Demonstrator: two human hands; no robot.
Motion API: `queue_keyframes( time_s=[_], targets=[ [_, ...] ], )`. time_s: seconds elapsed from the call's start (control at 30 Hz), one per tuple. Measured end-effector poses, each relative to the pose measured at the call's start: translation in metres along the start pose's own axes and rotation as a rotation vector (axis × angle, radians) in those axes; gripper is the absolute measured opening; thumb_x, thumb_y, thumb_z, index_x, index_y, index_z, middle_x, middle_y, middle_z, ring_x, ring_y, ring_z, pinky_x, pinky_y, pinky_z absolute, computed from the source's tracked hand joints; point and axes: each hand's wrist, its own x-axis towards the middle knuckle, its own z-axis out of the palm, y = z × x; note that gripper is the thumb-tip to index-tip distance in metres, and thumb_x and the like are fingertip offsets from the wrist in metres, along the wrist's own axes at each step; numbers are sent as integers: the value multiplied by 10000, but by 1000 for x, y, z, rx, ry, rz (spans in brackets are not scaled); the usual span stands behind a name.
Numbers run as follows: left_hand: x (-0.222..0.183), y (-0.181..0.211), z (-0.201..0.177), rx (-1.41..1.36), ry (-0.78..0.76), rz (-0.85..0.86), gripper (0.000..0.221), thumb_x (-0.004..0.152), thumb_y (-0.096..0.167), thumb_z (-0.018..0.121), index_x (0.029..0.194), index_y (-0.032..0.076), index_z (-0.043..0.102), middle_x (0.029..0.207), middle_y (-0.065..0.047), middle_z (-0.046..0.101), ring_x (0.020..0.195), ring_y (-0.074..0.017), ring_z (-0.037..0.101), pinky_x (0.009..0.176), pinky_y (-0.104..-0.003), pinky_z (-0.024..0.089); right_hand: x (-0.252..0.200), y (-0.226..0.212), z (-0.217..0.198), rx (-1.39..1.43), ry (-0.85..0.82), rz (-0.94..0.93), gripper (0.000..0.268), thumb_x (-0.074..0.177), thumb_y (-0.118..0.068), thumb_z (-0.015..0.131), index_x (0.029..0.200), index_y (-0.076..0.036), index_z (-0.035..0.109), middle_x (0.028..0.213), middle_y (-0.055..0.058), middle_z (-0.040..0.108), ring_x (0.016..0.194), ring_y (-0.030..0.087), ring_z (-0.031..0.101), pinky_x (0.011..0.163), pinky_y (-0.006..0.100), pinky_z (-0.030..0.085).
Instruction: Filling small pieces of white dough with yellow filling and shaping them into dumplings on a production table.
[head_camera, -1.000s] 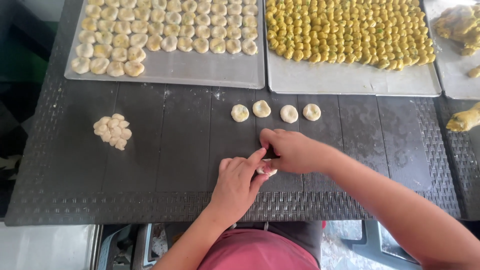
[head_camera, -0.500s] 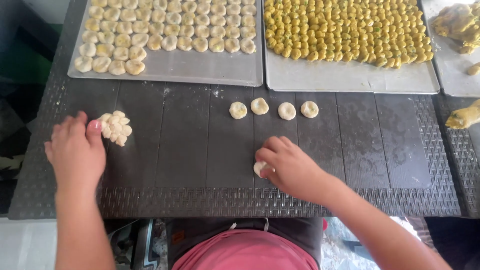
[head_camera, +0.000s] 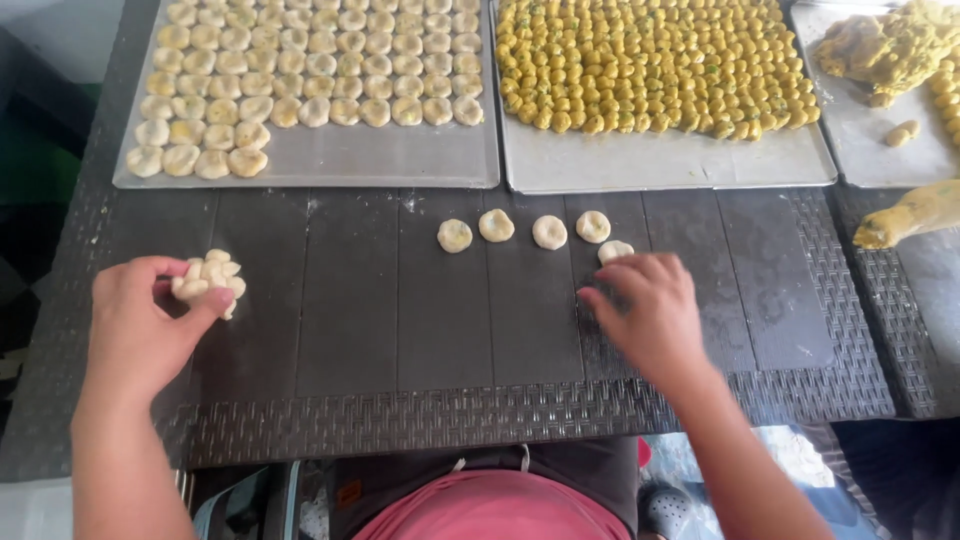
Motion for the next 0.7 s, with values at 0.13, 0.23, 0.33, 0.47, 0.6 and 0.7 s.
queue_keyframes(
  time_s=[0.13,0.23,0.33,0.47,0.6,0.7],
  targets=[
    [7,8,-7,87,-64,1,648,869,277,855,1410,74,561,1323,-120,691,1053,-331,668,920,-505,494,-33,-44,15,276,274,-230,108,976,-199,747,1009,-96,744,1051,61,722,979,273,661,922,418,501],
    [16,16,-13,88,-160,-63,681,877,295,808,1521,198,608,1290,-136,601,1087,-304,647,1022,-458,455,-45,-61,29,404,269,-316,101,984,-138,717,1064,-79,735,1096,81,713,961,256,682,846,385,519],
    [30,13,-13,109,-192,-57,436,899,368,809,1274,161,727,1266,-144,549,1091,-281,625,1006,-423,462,-49,-61,36,409,293,-282,121,986,-129,708,1101,-102,732,1124,57,700,963,234,685,839,380,524],
    [38,20,-12,122,-216,-122,576,817,385,892,1232,98,615,1217,-90,692,1112,-276,660,933,-430,472,-53,-60,35,451,304,-227,134,992,-95,683,1119,-100,725,1113,46,692,989,210,700,892,353,556],
    [25,39,-24,346,-308,-109,625,890,476,784,1433,202,638,1192,-140,711,1144,-317,674,962,-474,498,-53,-60,38,399,308,-285,139,997,-93,674,1132,-91,708,1115,54,694,980,228,675,862,390,530],
    [16,27,-29,519,-289,-110,550,896,587,741,1306,220,722,1350,-154,576,1150,-367,667,997,-504,539,-53,-60,38,404,308,-254,148,992,-99,681,1136,-92,716,1118,51,694,1004,218,683,886,379,548]
  ],
)
